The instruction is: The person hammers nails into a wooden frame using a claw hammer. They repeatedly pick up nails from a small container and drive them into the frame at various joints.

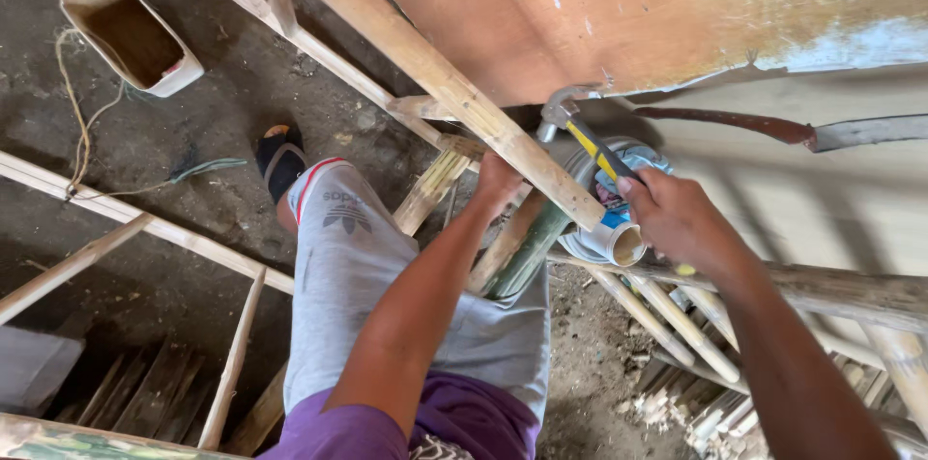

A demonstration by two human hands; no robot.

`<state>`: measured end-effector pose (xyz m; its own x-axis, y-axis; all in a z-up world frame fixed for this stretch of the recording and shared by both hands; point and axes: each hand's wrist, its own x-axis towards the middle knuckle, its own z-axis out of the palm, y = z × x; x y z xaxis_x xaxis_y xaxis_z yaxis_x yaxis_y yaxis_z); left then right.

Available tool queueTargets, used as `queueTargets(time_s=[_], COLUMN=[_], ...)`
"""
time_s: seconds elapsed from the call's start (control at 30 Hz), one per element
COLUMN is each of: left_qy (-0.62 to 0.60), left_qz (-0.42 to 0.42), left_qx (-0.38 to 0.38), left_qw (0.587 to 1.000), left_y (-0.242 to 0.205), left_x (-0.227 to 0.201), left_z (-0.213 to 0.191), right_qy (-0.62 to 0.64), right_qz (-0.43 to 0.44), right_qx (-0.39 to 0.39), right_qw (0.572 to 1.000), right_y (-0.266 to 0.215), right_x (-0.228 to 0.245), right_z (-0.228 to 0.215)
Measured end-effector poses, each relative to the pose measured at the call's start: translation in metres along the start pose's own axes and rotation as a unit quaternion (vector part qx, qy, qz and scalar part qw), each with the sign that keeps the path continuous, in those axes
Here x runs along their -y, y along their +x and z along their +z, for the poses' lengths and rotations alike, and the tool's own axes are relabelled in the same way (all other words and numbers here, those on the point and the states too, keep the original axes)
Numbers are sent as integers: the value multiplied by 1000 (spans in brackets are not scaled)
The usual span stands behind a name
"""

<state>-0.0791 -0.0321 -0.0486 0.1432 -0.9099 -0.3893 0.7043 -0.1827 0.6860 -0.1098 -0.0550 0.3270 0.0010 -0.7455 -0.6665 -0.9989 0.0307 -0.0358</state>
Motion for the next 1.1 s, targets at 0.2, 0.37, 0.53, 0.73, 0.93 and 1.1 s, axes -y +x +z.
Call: queueTargets(time_s=[0.2,0.37,0.53,0.73,0.93,1.1], left_qy=[148,-17,149,-93,-116,-43], left_qz=[-7,-97,-86,-99,-128,-154], left_qx=[17,-8,-21,0,-4,-28], left_qw=[989,995,985,991,985,987], left_y=[-13,-23,-35,-30,-23,-36], left_x=[-6,-57,-56,-28,-34,-40], left_z=[-2,8,14,1,-6,6], right_qy=[-66,-61,-48,-47,-75,-41], right_qz=[-60,-97,-116,-98,-129,-122], right_qx=[77,95,90,134,123,96], right_qw=[993,989,988,985,981,987], right_y=[45,65,71,83,100,103], right_x=[-23,-38,-46,-26,-9,-18], right_z=[-27,-39,-44,-53,-62,-56])
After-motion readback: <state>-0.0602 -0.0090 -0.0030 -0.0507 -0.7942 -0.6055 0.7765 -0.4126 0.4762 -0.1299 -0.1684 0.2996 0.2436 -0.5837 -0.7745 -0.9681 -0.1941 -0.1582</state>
